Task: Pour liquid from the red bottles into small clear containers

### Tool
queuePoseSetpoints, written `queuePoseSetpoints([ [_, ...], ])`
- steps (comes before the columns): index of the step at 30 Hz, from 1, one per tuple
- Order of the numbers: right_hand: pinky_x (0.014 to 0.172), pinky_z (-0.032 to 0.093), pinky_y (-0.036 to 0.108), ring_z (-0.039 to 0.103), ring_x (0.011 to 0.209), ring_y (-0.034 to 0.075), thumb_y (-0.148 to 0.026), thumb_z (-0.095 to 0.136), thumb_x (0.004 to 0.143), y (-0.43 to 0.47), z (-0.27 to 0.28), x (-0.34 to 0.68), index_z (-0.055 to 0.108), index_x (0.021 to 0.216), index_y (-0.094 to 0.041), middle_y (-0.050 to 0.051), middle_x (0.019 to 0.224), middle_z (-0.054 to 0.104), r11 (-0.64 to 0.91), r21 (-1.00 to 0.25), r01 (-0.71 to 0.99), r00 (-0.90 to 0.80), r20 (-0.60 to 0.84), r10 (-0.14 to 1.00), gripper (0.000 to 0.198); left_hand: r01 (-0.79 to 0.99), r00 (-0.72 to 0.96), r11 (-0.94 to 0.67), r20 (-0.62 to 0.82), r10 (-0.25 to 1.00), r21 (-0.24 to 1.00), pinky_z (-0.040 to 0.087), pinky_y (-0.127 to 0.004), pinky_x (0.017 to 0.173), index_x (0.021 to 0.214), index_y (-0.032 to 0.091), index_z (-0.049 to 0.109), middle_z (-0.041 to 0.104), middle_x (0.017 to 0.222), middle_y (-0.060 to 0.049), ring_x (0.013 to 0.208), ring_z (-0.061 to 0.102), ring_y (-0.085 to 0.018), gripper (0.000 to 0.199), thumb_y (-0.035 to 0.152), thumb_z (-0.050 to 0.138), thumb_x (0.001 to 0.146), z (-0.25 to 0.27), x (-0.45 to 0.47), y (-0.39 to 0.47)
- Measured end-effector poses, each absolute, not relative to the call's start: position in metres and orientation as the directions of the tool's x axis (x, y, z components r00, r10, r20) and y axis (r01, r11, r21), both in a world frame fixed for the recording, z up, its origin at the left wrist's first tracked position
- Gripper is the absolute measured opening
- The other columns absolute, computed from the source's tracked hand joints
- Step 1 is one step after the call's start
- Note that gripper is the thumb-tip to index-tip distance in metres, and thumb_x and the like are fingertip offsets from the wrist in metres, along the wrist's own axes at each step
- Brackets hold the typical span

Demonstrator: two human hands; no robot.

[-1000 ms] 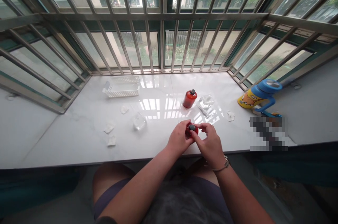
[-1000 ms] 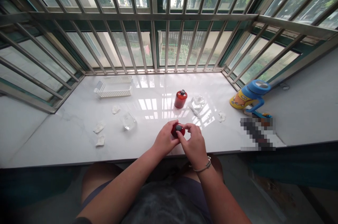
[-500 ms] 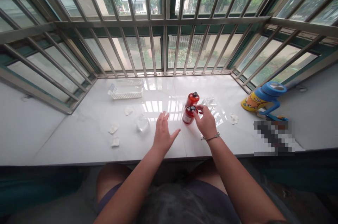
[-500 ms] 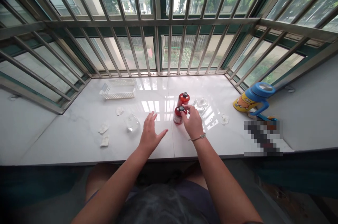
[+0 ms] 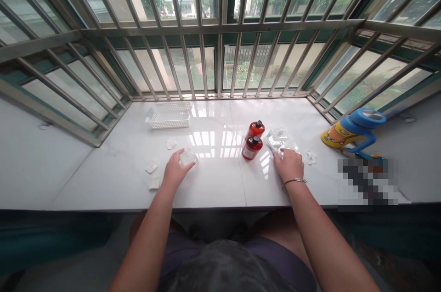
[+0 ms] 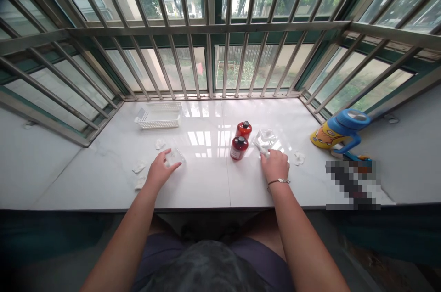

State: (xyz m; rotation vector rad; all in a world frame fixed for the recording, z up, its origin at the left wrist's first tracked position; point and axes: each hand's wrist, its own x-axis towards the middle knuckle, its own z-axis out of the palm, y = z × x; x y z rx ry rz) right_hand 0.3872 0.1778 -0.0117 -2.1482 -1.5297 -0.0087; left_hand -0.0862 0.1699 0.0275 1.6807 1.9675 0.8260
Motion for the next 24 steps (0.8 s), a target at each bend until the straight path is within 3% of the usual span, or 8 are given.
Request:
queuePoseSetpoints([
  [4,0.088,0.047,0.05,0.058,0.111,0.04,-0.044,0.062,0.095,0.183,-0.022,0.395,0.075,0.112,-0.018,0.021,0.114,0.073,-0.274,-0.363,0.89,0.369,0.224,0.902,0.034,0.688,-0.213,0.137,0.017,0.977,0.712,0.057,-0.048,0.111,0.145,0.022,0.059,0.064,0.152,-0.012,0.126,0.07,-0.034,0.073,0.044,0.087,0.081,0.028,-0.088,0.17],
  [10,0.089,0.046,0.048,0.057,0.112,0.039,-0.051,0.066,0.093,0.186,-0.027,0.393,0.072,0.127,-0.02,0.019,0.119,0.072,-0.275,-0.359,0.892,0.369,0.226,0.902,0.047,0.622,-0.19,0.131,-0.014,0.982,0.772,0.059,-0.047,0.112,0.144,0.024,0.061,0.062,0.155,-0.011,0.129,0.07,-0.033,0.072,0.046,0.088,0.082,0.024,-0.076,0.157],
  [13,0.091,0.045,0.048,0.056,0.116,0.039,-0.049,0.066,0.093,0.19,-0.028,0.389,0.074,0.124,-0.022,0.018,0.121,0.071,-0.252,-0.366,0.896,0.353,0.242,0.904,0.042,0.598,-0.116,0.046,0.029,0.993,0.8,0.056,-0.045,0.118,0.142,0.026,0.062,0.064,0.152,-0.009,0.135,0.067,-0.03,0.068,0.044,0.088,0.083,0.026,-0.062,0.148],
  [18,0.091,0.048,0.046,0.061,0.109,0.036,-0.045,0.064,0.093,0.184,-0.022,0.387,0.074,0.113,-0.017,0.016,0.112,0.074,-0.208,-0.42,0.883,0.349,0.293,0.89,0.036,0.592,0.034,-0.104,0.104,0.994,0.799,0.058,-0.046,0.115,0.142,0.028,0.062,0.066,0.149,-0.007,0.138,0.064,-0.029,0.065,0.039,0.088,0.083,0.029,-0.029,0.131],
  [24,0.095,0.053,0.045,0.067,0.101,0.031,-0.051,0.062,0.097,0.133,0.02,0.374,0.067,0.12,-0.017,0.012,0.105,0.073,-0.15,-0.494,0.856,0.389,0.426,0.817,0.042,0.568,0.182,-0.223,0.143,0.973,0.793,0.054,-0.05,0.119,0.142,0.026,0.062,0.069,0.145,-0.01,0.137,0.065,-0.031,0.069,0.032,0.092,0.08,0.024,0.009,0.119],
])
